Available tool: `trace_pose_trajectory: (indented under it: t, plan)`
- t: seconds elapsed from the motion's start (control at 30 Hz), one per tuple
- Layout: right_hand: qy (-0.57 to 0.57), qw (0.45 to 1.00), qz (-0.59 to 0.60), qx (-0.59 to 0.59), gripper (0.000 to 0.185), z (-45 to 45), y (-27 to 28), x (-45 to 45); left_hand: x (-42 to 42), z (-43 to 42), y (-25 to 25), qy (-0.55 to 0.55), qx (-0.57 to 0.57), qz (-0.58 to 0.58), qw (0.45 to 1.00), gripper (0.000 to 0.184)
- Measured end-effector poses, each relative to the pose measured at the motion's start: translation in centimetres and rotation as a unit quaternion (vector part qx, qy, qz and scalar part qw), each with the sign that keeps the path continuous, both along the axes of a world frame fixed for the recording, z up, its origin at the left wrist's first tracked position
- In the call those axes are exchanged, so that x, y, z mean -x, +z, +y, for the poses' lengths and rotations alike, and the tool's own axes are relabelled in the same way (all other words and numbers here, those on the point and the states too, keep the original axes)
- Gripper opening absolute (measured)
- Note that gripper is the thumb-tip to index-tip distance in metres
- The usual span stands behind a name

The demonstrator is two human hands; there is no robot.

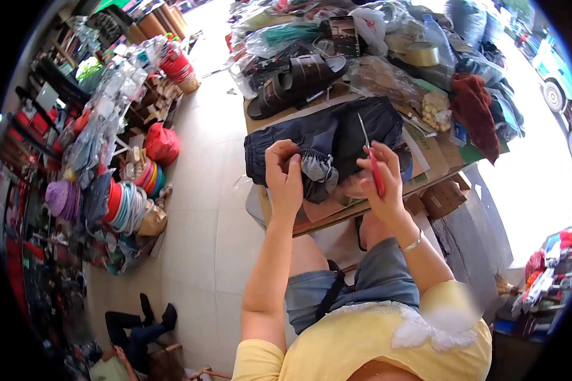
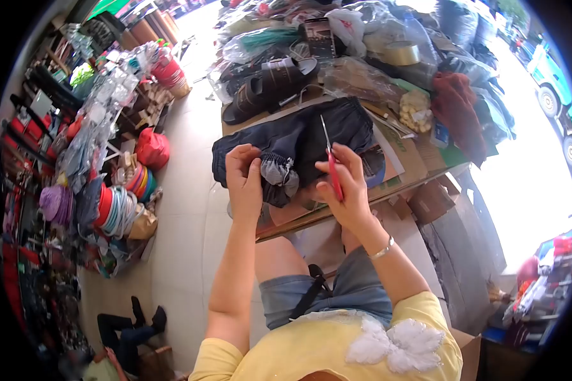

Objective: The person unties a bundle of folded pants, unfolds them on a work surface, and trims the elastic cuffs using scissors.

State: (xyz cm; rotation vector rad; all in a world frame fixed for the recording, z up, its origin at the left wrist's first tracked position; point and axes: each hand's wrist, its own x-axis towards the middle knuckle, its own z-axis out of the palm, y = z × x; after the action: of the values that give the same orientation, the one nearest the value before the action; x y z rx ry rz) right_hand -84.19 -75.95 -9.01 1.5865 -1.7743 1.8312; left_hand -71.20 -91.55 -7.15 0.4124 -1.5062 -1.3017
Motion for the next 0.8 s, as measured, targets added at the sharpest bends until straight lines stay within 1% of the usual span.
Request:
trace_pose_trajectory:
  t: [0.03,0.07,0.1,0.13,0.17,0.2,0.23,0.3,0.33,0.4,0.43,0.5,0.53,0.6,0.63,0.7,0.73,0.77,0.8]
  plan:
    - [-0.011,0.999,0.020,-0.037,0.032,0.4,-0.4,0.0,-0.3,0.1,0.4,0.115,0.121,-0.043,0.985,0.024]
    - [-0.006,0.999,0.024,-0.044,0.032,0.5,-0.8,0.2,-1.4,0.3,0.8,0.210,0.269,-0.103,0.934,0.024]
    - [0.000,0.998,0.028,-0.051,0.032,0.5,-1.1,0.4,-2.1,1.5,1.3,0.216,0.274,-0.115,0.930,0.024]
    - [-0.042,0.982,0.152,-0.103,0.032,0.8,-1.0,0.9,-2.8,3.0,1.9,0.188,0.298,-0.132,0.927,0.022]
    - [-0.085,0.947,0.272,-0.151,0.032,1.1,-0.8,1.0,-3.0,4.1,2.5,0.156,0.323,-0.148,0.922,0.020]
    - [-0.058,0.958,0.243,-0.140,0.030,1.4,-0.6,0.7,-2.7,4.4,2.9,0.143,0.362,-0.174,0.905,0.018]
    - [-0.056,0.962,0.233,-0.135,0.030,1.9,-0.1,0.6,-2.2,4.7,3.2,0.157,0.364,-0.204,0.895,0.023]
    - [-0.020,0.973,0.201,-0.112,0.030,2.4,0.8,0.4,-1.5,4.5,3.8,0.162,0.274,-0.264,0.911,0.026]
    - [-0.020,0.975,0.195,-0.106,0.030,2.3,0.2,0.6,-1.3,4.5,4.3,0.163,0.280,-0.269,0.907,0.026]
    - [-0.025,0.982,0.161,-0.091,0.034,2.2,-1.0,1.2,-1.0,4.5,5.4,0.136,0.214,-0.412,0.875,0.028]
    - [-0.027,0.983,0.158,-0.089,0.034,2.4,-1.0,1.3,-0.8,4.3,5.6,0.136,0.217,-0.414,0.873,0.028]
    - [-0.063,0.973,0.143,-0.170,0.039,2.8,-0.5,1.3,-0.4,3.9,5.7,0.173,0.388,-0.469,0.774,0.028]
    - [-0.062,0.973,0.142,-0.170,0.039,2.9,-0.2,1.3,-0.3,4.0,6.1,0.166,0.419,-0.465,0.762,0.026]
    - [-0.066,0.954,0.177,-0.234,0.049,2.9,0.3,1.4,-0.2,4.0,6.0,0.164,0.418,-0.465,0.763,0.023]
    - [-0.063,0.954,0.177,-0.235,0.049,2.9,0.5,1.2,-0.2,3.9,5.8,0.160,0.418,-0.464,0.764,0.020]
    - [-0.060,0.949,0.199,-0.238,0.061,2.7,0.9,0.8,0.0,3.5,5.7,0.165,0.419,-0.459,0.766,0.017]
    - [-0.066,0.941,0.221,-0.247,0.070,2.6,1.1,0.8,0.1,3.3,5.4,0.170,0.423,-0.452,0.766,0.014]
    - [-0.064,0.941,0.220,-0.250,0.070,2.6,1.0,0.9,0.3,3.2,5.1,0.170,0.420,-0.455,0.767,0.014]
    - [-0.061,0.938,0.220,-0.260,0.070,2.6,0.9,1.0,0.4,3.0,4.8,0.190,0.434,-0.415,0.777,0.010]
